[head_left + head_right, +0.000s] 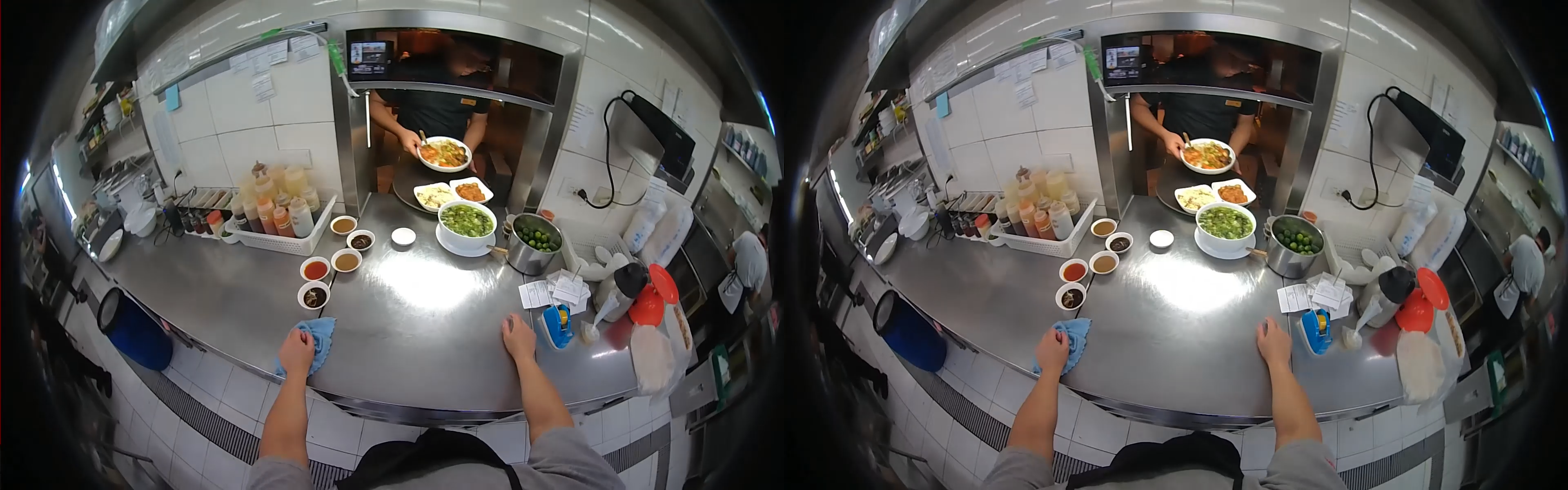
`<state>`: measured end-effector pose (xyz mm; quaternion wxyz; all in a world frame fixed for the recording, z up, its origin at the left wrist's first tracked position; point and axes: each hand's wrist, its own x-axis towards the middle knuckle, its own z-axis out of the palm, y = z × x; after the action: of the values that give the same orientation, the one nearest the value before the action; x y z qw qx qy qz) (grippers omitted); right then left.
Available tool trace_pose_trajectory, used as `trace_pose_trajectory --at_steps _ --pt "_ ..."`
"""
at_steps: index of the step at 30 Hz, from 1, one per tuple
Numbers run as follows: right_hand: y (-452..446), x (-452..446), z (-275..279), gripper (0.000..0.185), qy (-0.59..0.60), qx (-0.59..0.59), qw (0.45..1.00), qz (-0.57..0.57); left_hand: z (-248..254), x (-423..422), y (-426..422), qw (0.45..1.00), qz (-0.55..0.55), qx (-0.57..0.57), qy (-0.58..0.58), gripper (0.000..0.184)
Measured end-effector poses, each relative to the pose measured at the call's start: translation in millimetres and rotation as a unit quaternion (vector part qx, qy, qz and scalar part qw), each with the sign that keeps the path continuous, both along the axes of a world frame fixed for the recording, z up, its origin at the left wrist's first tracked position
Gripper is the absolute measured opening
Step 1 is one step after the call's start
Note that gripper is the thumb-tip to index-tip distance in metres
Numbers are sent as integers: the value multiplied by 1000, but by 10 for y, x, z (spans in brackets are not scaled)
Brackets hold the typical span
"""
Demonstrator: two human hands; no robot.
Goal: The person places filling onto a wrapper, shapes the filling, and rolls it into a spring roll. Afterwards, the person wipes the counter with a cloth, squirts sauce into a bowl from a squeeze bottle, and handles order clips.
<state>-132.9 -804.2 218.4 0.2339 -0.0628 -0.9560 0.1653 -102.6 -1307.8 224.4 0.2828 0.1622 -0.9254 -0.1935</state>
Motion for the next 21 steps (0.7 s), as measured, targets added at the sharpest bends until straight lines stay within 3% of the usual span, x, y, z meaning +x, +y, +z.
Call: trace_pose_trajectory --at_steps 15,21 --pt "-25 -1 9 28 -30 10 999 -36 4 4 9 998 3 62 4 22" --pt "1 -4 -9 27 -59 -12 998 -32 -44 23 -2 999 9 36 9 22"
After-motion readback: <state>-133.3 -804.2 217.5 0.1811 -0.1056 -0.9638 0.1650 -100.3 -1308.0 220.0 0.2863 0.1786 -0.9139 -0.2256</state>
